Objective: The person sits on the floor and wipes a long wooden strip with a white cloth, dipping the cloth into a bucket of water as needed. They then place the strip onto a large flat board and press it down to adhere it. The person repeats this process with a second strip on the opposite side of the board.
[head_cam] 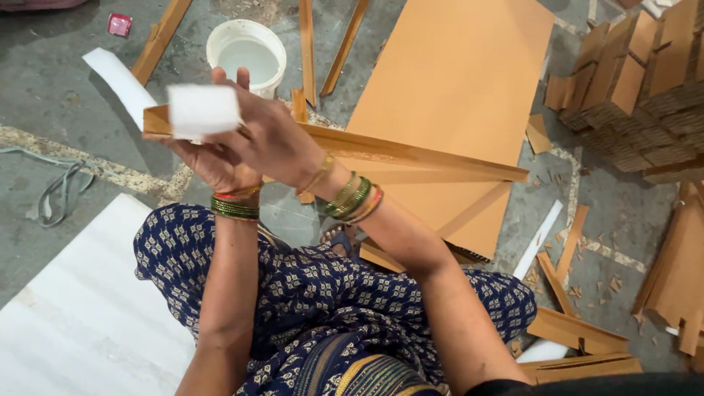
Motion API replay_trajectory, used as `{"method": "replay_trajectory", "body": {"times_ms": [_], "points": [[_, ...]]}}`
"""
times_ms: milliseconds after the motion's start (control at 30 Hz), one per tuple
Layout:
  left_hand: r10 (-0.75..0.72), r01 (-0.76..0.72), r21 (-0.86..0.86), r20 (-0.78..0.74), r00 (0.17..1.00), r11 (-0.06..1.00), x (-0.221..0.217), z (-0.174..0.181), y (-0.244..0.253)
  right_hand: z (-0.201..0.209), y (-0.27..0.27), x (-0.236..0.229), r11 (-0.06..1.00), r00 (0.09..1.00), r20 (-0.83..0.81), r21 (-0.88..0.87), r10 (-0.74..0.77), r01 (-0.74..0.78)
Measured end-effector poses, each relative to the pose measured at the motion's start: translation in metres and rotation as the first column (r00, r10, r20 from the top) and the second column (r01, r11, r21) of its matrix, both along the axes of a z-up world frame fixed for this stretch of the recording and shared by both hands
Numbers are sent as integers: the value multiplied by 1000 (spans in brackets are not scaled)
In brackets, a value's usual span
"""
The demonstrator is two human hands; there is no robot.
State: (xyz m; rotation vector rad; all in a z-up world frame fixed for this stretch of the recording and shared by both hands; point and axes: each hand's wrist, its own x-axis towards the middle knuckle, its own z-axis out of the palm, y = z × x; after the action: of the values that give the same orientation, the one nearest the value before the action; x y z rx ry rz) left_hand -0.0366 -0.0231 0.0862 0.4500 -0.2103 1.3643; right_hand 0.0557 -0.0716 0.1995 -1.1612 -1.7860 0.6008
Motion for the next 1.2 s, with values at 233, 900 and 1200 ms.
{"method": "replay_trajectory", "body": {"times_ms": [233, 900, 1200], "points": [[-201, 202, -8, 74, 977, 979, -18, -7, 8, -51, -73, 106, 962, 962, 28, -32, -271, 272], [15, -31, -79, -195, 981, 996, 83, 20, -36, -92, -172, 223, 721, 721, 52, -28, -691, 692], [47, -39, 178, -41, 998, 983, 84, 3, -30, -76, -140, 184, 851, 838, 162, 20, -521, 525]]}}
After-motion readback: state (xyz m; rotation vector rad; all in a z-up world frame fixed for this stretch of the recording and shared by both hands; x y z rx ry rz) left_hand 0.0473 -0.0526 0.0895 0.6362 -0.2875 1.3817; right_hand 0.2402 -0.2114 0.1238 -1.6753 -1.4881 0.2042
